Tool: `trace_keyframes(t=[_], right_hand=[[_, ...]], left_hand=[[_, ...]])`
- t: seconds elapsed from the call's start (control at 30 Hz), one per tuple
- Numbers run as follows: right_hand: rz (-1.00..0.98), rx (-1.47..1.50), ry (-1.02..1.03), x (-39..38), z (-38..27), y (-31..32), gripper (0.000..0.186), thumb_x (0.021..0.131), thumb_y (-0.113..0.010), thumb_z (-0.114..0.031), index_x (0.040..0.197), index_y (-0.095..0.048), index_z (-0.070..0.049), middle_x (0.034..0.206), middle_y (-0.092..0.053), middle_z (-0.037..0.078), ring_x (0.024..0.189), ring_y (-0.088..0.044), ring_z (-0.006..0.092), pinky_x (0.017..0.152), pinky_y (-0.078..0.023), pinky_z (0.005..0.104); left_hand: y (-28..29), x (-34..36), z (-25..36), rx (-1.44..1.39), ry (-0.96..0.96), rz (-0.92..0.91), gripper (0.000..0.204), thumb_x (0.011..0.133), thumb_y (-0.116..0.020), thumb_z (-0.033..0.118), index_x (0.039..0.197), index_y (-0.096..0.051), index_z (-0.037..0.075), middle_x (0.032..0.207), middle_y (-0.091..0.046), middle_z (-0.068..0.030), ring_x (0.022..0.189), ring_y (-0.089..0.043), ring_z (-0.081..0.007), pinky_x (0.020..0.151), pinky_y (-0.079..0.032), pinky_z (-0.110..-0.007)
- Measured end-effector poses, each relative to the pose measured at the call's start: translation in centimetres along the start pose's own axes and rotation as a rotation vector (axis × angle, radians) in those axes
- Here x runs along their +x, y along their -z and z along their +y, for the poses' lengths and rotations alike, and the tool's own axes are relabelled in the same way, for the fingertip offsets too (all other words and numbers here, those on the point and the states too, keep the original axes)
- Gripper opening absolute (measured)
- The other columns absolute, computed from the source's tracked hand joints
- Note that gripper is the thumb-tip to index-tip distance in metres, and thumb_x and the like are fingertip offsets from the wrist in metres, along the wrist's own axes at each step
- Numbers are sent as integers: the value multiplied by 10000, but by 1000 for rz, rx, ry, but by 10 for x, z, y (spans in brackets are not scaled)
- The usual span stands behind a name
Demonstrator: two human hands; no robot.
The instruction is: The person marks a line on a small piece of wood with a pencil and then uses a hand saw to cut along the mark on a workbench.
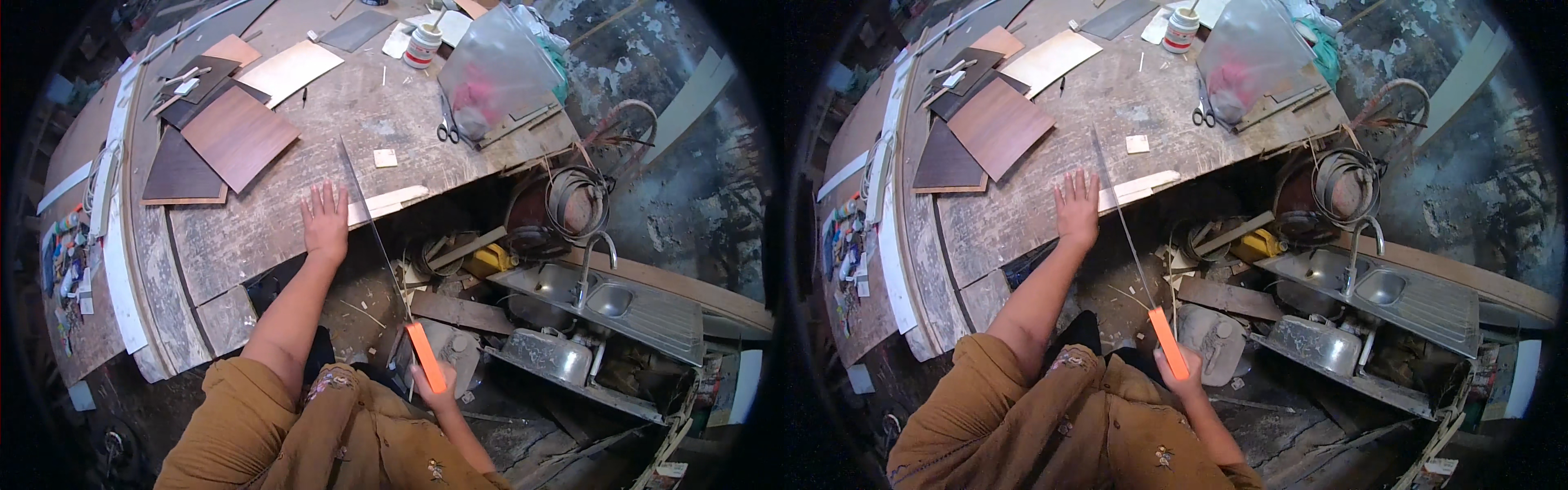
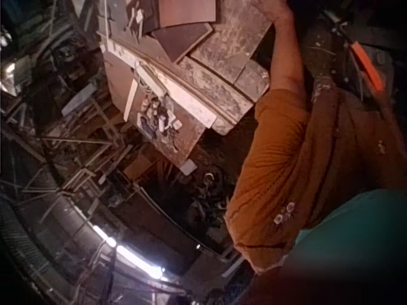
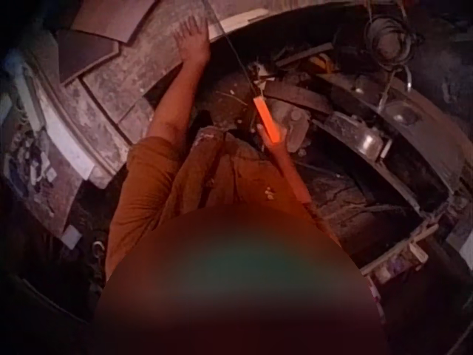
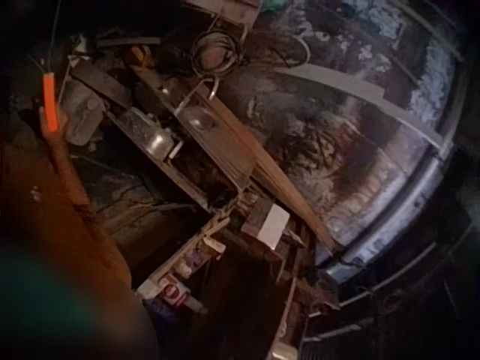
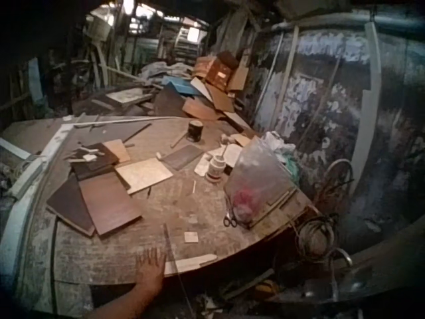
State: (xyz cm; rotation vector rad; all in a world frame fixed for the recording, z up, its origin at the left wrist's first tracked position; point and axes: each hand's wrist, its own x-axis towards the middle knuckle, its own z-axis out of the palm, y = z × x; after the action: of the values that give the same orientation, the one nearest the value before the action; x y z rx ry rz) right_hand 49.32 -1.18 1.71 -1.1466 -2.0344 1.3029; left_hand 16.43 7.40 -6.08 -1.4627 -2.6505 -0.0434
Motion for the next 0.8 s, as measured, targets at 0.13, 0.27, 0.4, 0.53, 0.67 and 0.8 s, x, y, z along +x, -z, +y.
trace_keyframes(t=[0.13, 0.27, 0.4, 0.53, 0.67, 0.8], right_hand=[[54, -57, 25, -11, 14, 8, 163, 788, -686, -123, 704, -583, -27, 574, -529, 100, 487, -532, 263, 488, -423, 356], [62, -23, -6, 23, -3, -7, 210, 794, -680, -126, 675, -543, -20, 557, -494, 96, 463, -486, 248, 474, -393, 351], [59, 73, -11, 46, -18, -12, 215, 809, -659, -121, 679, -529, -11, 569, -476, 119, 471, -466, 227, 478, -383, 347], [-2, -46, 72, 20, 11, 2, 189, 784, -685, -99, 692, -548, -7, 569, -497, 105, 496, -495, 228, 495, -401, 339], [48, 82, -11, 5, 12, 3, 173, 776, -693, -105, 699, -567, -15, 582, -521, 106, 496, -511, 249, 488, -409, 346], [41, -16, 104, 74, 9, -25, 176, 799, -661, -98, 692, -553, -10, 589, -519, 113, 510, -524, 242, 499, -415, 341]], left_hand=[[-4, -1, 0, 0, 0, -14, 554, 903, -432, 141, 1438, -286, 129, 1506, -240, -172, 1382, -230, -390, 1100, -161, -581], [-6, 2, 0, 21, 1, -32, 561, 906, -430, 144, 1444, -273, 141, 1510, -234, -168, 1385, -227, -383, 1101, -156, -582], [0, 1, 2, 22, -7, -28, 564, 906, -431, 144, 1446, -269, 146, 1512, -234, -161, 1385, -228, -379, 1100, -157, -581], [0, -2, 1, 19, 16, -53, 567, 900, -439, 132, 1443, -277, 146, 1509, -243, -157, 1381, -232, -388, 1094, -155, -593], [-2, -1, 2, 21, 1, -25, 569, 894, -446, 125, 1439, -284, 146, 1506, -247, -158, 1381, -225, -393, 1089, -152, -604], [4, 3, 6, 15, 13, -85, 614, 883, -450, 90, 1458, -244, 155, 1531, -187, -144, 1399, -199, -368, 1093, -172, -582]])
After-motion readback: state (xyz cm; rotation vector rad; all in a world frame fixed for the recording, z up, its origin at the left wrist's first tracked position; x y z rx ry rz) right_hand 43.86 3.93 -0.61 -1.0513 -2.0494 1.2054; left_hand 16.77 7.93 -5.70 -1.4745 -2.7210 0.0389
